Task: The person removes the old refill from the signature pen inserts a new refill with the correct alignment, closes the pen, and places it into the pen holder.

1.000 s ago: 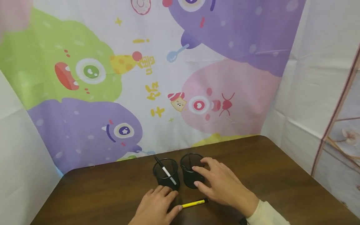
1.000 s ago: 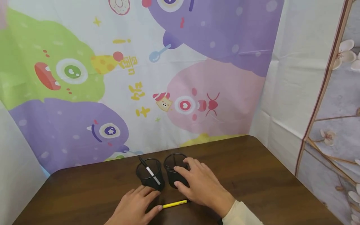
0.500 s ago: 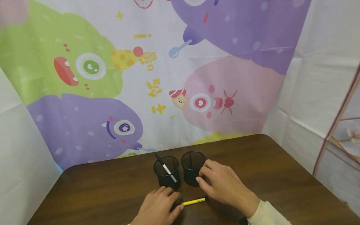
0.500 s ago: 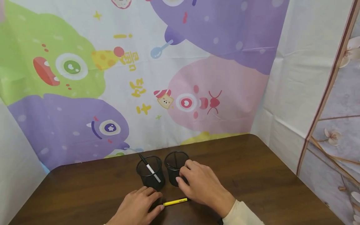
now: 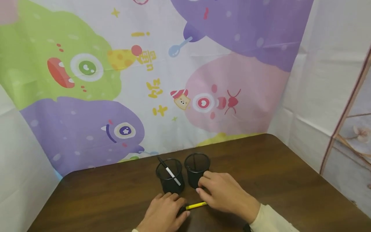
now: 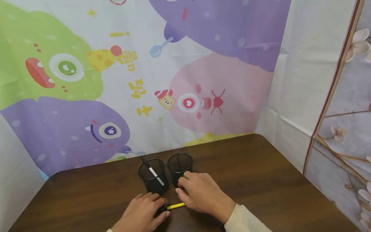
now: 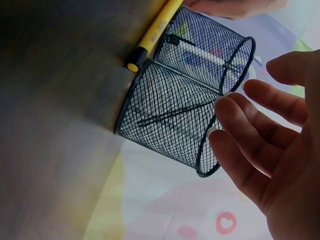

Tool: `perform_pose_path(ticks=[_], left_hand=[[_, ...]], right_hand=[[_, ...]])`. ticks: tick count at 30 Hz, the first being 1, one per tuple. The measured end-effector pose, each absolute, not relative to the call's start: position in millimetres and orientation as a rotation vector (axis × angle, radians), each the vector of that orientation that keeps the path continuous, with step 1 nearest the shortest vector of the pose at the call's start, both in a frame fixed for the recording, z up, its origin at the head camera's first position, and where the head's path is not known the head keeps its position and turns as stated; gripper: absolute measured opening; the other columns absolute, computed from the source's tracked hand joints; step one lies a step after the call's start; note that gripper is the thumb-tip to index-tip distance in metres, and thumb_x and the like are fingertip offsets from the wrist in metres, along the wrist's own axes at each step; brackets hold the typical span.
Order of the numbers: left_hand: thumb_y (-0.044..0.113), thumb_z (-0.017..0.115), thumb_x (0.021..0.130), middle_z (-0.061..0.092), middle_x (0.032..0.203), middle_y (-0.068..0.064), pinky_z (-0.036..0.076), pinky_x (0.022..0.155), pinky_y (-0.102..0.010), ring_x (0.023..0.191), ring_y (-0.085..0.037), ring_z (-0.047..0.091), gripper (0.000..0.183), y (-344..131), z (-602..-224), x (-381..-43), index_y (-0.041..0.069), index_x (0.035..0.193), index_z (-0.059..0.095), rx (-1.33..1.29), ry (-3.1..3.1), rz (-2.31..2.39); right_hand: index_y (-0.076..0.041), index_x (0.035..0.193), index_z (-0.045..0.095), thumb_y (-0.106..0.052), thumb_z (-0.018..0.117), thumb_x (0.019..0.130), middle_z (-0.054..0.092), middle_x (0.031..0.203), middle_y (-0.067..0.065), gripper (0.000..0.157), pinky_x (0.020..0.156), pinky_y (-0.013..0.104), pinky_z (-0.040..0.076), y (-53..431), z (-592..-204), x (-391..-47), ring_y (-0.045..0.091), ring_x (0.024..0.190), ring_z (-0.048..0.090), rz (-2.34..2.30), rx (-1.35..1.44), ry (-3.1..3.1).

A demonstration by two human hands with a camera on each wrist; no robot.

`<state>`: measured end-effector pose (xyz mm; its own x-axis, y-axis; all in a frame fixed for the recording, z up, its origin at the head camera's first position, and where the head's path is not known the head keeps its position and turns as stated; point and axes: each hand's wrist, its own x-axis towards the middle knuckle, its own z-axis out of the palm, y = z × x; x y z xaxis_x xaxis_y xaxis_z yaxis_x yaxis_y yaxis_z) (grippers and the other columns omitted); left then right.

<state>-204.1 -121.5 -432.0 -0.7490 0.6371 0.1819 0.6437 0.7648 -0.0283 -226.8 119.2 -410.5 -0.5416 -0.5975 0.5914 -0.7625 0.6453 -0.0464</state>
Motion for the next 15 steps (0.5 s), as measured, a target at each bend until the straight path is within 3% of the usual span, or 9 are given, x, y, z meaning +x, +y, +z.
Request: perform_pose_path(ticks=[4, 15], left_hand=[[0.050, 0.066, 0.092, 0.065, 0.090, 0.007, 0.054, 0.070, -0.042, 0.081, -0.015, 0.063, 0.033, -120.9, -431.9, -202.7, 0.021, 0.107, 0.074, -1.021, -2.788, -0.049], [0.048, 0.068, 0.092, 0.065, 0.086, 0.007, 0.053, 0.066, -0.037, 0.077, -0.014, 0.064, 0.031, -121.5, -432.8, -202.5, 0.020, 0.102, 0.074, -1.030, -2.695, -0.029]], right_hand=[[-0.022, 0.083, 0.068, -0.030, 0.070, 0.091, 0.053, 0.077, -0.013, 0.012, 0.048, 0.016, 0.038, 117.3, -412.0, -226.1, -0.004, 0.055, 0.038, 0.378, 1.078, -2.384], [-0.021, 0.087, 0.069, -0.033, 0.068, 0.093, 0.055, 0.078, -0.012, 0.013, 0.049, 0.019, 0.041, 114.8, -415.7, -226.2, -0.002, 0.057, 0.042, 0.340, 1.090, -2.459]])
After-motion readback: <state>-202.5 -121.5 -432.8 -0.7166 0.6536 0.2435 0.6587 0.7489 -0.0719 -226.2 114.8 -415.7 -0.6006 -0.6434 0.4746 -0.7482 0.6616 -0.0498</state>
